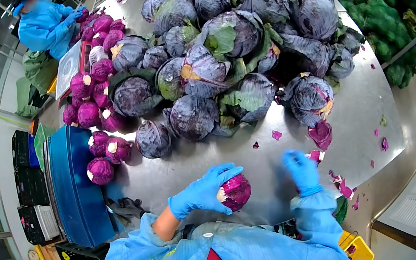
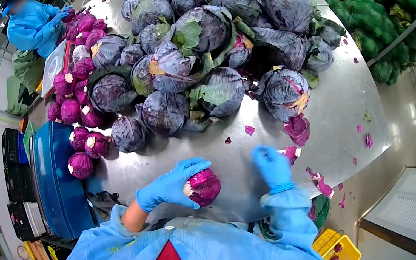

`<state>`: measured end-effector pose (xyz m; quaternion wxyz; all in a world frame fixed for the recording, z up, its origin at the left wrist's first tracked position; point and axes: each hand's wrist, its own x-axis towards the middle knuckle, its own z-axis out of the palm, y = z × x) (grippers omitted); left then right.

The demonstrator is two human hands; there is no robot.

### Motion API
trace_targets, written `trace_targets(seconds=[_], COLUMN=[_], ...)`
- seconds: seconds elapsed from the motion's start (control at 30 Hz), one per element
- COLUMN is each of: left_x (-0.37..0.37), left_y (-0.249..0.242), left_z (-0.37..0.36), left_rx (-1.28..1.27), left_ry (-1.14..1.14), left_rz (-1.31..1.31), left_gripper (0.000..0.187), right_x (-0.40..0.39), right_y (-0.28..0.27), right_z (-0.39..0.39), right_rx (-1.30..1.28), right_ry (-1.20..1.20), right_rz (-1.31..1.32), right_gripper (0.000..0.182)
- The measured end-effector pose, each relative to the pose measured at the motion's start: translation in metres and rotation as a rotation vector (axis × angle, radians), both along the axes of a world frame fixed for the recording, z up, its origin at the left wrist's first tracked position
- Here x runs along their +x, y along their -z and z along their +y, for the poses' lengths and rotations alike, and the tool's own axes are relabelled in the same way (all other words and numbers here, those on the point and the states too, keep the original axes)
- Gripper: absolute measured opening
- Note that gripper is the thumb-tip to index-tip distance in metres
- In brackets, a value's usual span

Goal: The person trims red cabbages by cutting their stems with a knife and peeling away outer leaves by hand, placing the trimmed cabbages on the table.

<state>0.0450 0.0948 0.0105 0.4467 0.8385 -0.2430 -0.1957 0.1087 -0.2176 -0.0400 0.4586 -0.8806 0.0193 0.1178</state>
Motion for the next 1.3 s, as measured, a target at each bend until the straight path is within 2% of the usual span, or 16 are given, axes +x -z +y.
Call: trace_targets(seconds=[0.07, 0.13, 0.23, 0.53, 0.67, 0.73, 0.8, 0.83, 0.87, 0.9, 0.93, 1.0, 1.03, 1.1, 1.2, 1.3], left_x=[0.002, 0.003, 0.001, 0.006, 0.009, 0.005, -0.001, -0.006, -0.011, -0.018, -0.027, -0.046, -0.050, -0.058, -0.060, -0.058], left_y=[-0.004, -0.007, -0.003, -0.014, -0.009, -0.007, 0.005, 0.002, -0.001, -0.004, -0.003, 0.004, 0.003, 0.010, 0.019, 0.018], left_z=[-0.004, -0.010, -0.013, -0.035, -0.037, -0.033, -0.014, -0.001, 0.012, 0.027, 0.036, 0.046, 0.050, 0.060, 0.068, 0.068], left_rx=[0.040, 0.083, 0.102, 0.268, 0.292, 0.232, 0.118, 0.035, -0.050, -0.090, -0.065, -0.033, -0.005, -0.165, -0.360, -0.333], left_ry=[-0.001, -0.010, -0.013, 0.001, -0.062, -0.096, -0.086, -0.121, -0.158, -0.174, -0.220, -0.330, -0.334, -0.457, -0.581, -0.550], left_rz=[-0.009, -0.021, -0.034, -0.022, 0.038, 0.007, 0.010, 0.044, 0.074, 0.154, 0.162, 0.179, 0.145, 0.331, 0.530, 0.520], left_gripper=[0.109, 0.109, 0.109, 0.109, 0.111, 0.110, 0.111, 0.111, 0.112, 0.113, 0.113, 0.114, 0.115, 0.116, 0.119, 0.118], right_x=[-0.026, -0.043, -0.051, -0.053, -0.071, -0.070, -0.071, -0.060, -0.052, -0.053, -0.053, -0.054, -0.054, -0.043, -0.017, -0.022], right_y=[-0.016, -0.026, -0.024, -0.032, -0.102, -0.113, -0.114, -0.103, -0.092, -0.037, -0.010, 0.008, 0.009, 0.008, 0.018, 0.035], right_z=[0.044, 0.070, 0.078, 0.046, 0.057, 0.057, 0.054, 0.042, 0.042, 0.026, 0.015, 0.009, 0.014, 0.032, 0.033, 0.007], right_rx=[0.443, 0.472, 0.292, 0.203, 0.875, 0.966, 0.978, 0.931, 0.638, -0.024, -0.116, -0.089, -0.204, -0.424, -0.764, -0.713], right_ry=[-0.035, -0.107, -0.199, -0.412, -0.240, -0.572, -0.210, -0.085, 0.177, 0.162, 0.196, 0.119, 0.037, -0.115, -0.176, -0.092], right_rz=[0.390, 0.529, 0.330, 0.109, 0.859, 0.837, 0.668, 0.582, 0.431, -0.038, -0.310, -0.154, -0.211, -0.338, -0.386, -0.248], right_gripper=[0.043, 0.039, 0.037, 0.021, 0.017, 0.016, 0.015, 0.019, 0.023, 0.031, 0.038, 0.044, 0.045, 0.047, 0.048, 0.048])
